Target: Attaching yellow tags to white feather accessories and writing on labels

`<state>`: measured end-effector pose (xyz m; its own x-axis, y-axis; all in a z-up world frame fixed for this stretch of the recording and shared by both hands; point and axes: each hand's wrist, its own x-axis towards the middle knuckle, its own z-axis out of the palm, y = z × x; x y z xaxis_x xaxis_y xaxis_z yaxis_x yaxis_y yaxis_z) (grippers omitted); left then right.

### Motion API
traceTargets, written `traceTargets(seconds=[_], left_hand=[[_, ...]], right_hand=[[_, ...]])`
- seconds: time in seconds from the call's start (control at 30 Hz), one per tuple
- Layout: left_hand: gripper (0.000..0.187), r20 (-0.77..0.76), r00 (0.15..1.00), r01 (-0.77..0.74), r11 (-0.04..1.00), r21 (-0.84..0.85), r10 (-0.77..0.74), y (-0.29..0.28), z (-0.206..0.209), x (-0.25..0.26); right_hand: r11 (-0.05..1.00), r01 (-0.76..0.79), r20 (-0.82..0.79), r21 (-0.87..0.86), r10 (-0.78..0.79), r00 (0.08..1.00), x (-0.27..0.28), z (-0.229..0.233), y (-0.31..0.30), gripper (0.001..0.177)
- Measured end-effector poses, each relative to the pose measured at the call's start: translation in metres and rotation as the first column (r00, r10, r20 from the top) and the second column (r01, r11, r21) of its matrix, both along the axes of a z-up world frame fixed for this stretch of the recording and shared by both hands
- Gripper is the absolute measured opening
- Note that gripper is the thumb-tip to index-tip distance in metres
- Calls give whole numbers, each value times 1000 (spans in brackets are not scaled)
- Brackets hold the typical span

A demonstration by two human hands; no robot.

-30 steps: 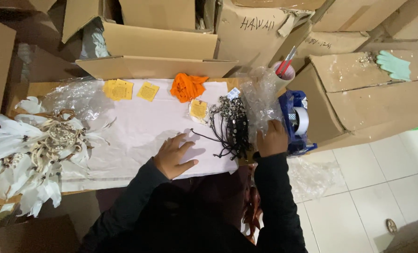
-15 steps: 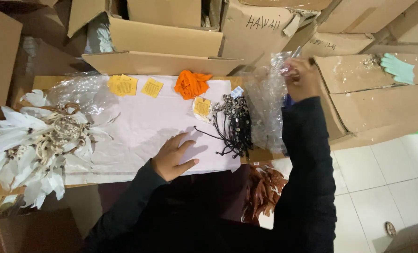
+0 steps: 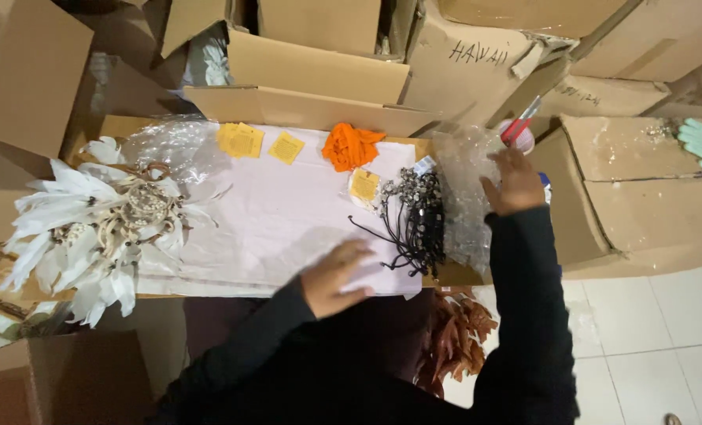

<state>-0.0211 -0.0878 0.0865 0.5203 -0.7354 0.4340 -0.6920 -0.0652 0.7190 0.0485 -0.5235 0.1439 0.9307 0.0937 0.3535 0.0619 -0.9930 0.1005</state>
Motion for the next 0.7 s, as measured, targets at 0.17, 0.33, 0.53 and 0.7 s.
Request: traceTargets(seconds=[0.17, 0.33, 0.53, 0.7], left_hand=[[40, -144, 950, 253, 955, -154, -276, -28, 17, -42], [40, -217, 886, 389, 912, -131, -409, -85, 9, -114], [20, -121, 967, 197, 961, -196, -223, -98, 25, -108], [40, -164, 670, 623, 669, -405, -724, -65, 59, -105]], right_hand=[[957, -192, 153, 218, 161, 975, -79, 66, 81, 40], [782, -503, 473, 368, 308, 825, -95, 174, 204, 12], [686, -666, 866, 291, 108, 489, 32, 196, 191, 15], [226, -847, 874, 481, -205, 441, 184, 141, 122, 12]])
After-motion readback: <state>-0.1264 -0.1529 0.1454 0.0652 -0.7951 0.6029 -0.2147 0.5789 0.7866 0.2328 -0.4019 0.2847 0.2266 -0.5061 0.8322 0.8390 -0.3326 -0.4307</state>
